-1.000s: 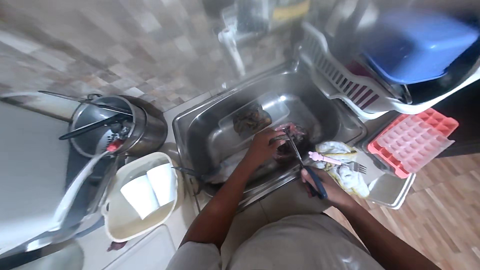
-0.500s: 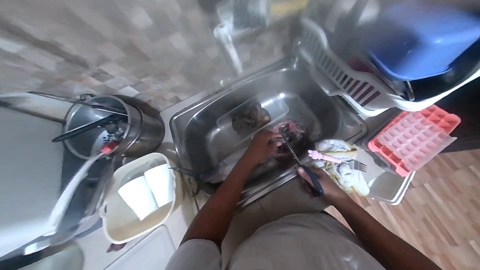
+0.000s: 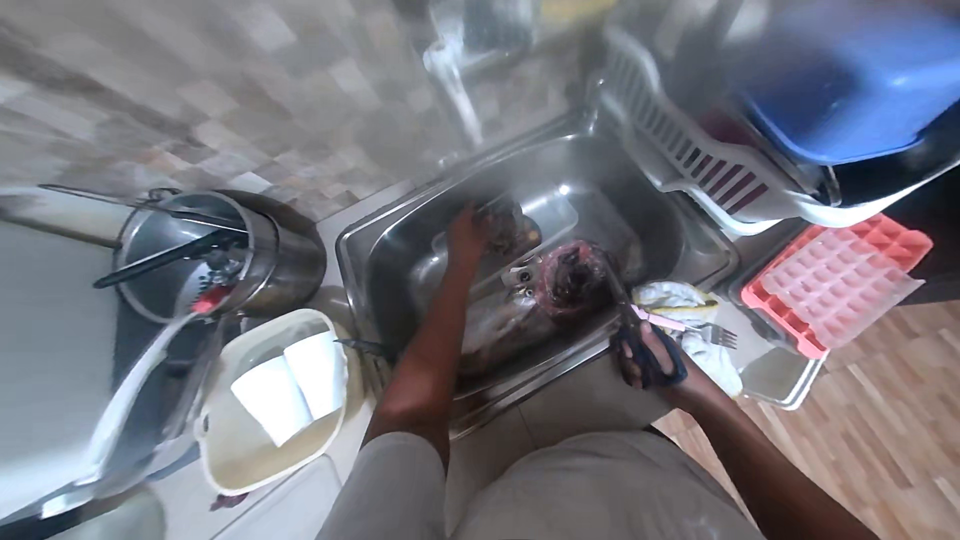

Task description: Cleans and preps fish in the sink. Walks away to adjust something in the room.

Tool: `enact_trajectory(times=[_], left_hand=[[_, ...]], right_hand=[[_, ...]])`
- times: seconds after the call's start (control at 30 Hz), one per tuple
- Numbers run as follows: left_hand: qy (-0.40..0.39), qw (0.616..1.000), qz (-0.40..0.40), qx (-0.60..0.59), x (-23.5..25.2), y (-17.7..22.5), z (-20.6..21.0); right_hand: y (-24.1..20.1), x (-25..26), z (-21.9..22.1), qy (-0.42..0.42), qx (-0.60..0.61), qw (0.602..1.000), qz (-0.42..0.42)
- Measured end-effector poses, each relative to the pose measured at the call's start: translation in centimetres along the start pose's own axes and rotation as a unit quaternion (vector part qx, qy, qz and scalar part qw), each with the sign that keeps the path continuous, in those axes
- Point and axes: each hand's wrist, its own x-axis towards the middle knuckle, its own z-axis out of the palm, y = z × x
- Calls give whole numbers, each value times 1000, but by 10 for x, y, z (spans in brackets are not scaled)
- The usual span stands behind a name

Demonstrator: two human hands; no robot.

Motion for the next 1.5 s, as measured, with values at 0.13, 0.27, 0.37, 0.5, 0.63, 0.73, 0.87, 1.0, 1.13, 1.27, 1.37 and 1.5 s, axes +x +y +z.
enact_trajectory(times=[0.13,0.27,0.37,0.5,0.63,0.73,0.87,1.0,1.13,1.27,1.37,1.5], left_hand=[[-47,996,69,45,-17,21,32],[-294,935,174,94,-31,31,103],[-335,915,158,163,-28,34,145],[-322,921,134,174,-19,33,166],[-344,917,121,164,-14,29,167],[-349,911,128,179,-17,25,162],[-380,901,136,158,-27,34,135],[-401,897,138,124,-28,36,105],[-344,932,112,-2,-35,28,57],[-301,927,36,-220,-46,12,24],[-288,884,-24,-368,-62,17,8],[-280,855,-8,-437,-74,19,1]], right_hand=[[4,4,-3,-12,34,999,-13],[6,6,-8,-37,52,998,-17],[4,5,-8,-43,52,997,-21],[8,6,-11,-41,81,996,-20],[13,10,-15,-75,121,990,-26],[13,11,-14,-84,129,988,-31],[11,9,-14,-77,106,991,-28],[12,9,-15,-87,97,991,-38],[9,8,-13,-90,54,993,-48],[-8,4,-11,-73,-122,989,-39],[-29,2,-3,-35,-282,957,-54],[-57,1,2,18,-428,903,-43]])
